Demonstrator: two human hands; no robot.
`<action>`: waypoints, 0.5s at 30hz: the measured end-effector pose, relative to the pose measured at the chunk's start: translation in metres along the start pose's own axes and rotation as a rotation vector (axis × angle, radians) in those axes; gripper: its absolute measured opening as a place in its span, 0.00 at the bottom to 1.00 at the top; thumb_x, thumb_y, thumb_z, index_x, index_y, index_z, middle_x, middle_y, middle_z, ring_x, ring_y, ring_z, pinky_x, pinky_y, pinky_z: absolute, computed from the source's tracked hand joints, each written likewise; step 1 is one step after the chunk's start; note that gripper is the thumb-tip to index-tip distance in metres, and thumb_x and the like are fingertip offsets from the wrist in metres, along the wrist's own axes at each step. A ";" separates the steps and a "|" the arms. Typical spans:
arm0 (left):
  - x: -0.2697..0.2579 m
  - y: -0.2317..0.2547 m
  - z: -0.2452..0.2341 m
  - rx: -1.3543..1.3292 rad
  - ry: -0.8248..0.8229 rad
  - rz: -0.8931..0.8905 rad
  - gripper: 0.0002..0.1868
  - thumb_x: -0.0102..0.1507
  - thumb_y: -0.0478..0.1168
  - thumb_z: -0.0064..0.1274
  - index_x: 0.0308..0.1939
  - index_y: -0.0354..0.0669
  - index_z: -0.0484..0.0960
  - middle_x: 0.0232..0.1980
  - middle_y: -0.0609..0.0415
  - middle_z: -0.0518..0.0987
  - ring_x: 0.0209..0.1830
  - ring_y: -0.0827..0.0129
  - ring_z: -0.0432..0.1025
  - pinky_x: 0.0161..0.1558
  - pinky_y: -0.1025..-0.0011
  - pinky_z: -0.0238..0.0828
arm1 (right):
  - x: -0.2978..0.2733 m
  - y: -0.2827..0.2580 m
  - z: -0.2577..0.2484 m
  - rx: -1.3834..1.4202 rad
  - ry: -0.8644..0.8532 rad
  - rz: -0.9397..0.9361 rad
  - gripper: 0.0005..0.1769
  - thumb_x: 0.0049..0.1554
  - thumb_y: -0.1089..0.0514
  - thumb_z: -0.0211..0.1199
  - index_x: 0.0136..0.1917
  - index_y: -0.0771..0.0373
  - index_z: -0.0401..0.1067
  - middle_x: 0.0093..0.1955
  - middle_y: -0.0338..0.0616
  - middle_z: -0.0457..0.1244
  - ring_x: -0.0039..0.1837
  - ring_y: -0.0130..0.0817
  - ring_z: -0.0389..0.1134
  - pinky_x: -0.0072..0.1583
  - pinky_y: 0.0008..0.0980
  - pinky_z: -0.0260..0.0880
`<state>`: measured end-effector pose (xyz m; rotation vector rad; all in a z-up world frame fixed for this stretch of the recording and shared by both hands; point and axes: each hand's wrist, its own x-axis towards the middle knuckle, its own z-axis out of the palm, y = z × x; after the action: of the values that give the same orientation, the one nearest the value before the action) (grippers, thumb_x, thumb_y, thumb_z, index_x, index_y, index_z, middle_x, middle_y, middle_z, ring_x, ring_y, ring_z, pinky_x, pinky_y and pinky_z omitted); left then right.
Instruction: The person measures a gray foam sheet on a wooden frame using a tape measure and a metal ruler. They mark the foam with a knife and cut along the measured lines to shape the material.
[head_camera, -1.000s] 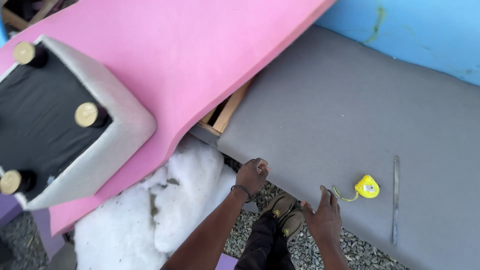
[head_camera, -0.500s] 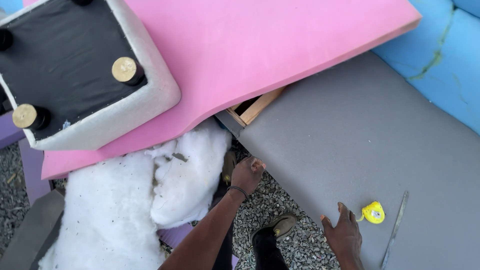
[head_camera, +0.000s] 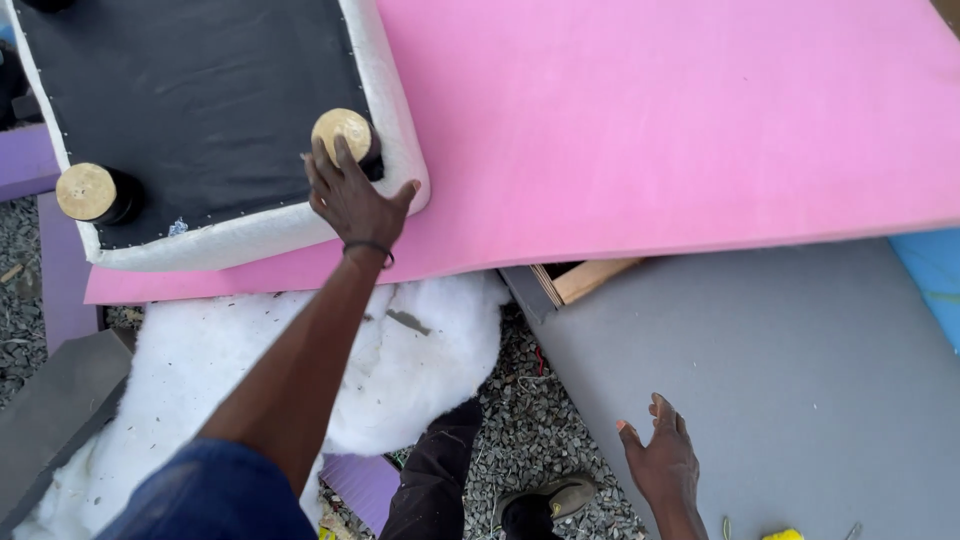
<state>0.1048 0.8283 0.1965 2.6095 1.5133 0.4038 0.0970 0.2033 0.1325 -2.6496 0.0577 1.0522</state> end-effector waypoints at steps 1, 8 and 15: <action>0.036 -0.009 0.005 0.052 -0.080 0.001 0.85 0.56 0.79 0.93 1.00 0.48 0.55 1.03 0.39 0.53 1.02 0.35 0.46 0.82 0.26 0.66 | 0.011 -0.013 0.003 -0.030 -0.019 -0.015 0.56 0.67 0.29 0.73 1.00 0.37 0.54 0.93 0.30 0.62 0.92 0.44 0.68 0.74 0.77 0.83; 0.120 -0.011 0.015 0.045 -0.292 -0.059 0.74 0.46 0.65 0.96 0.90 0.63 0.66 0.83 0.49 0.70 0.76 0.37 0.67 0.57 0.28 0.85 | 0.040 -0.170 -0.006 -0.087 -0.063 -0.129 0.52 0.68 0.32 0.73 0.98 0.41 0.60 0.91 0.30 0.67 0.90 0.36 0.71 0.74 0.64 0.81; 0.137 -0.041 -0.025 -0.083 -0.367 -0.078 0.50 0.48 0.48 0.87 0.72 0.61 0.77 0.72 0.55 0.74 0.73 0.45 0.68 0.50 0.38 0.86 | 0.050 -0.270 -0.010 -0.088 -0.100 -0.193 0.53 0.67 0.28 0.71 0.97 0.46 0.61 0.89 0.36 0.67 0.88 0.40 0.73 0.77 0.64 0.79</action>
<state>0.1287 0.9657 0.2358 2.3849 1.4318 -0.0212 0.1793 0.4620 0.1734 -2.6102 -0.2660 1.1432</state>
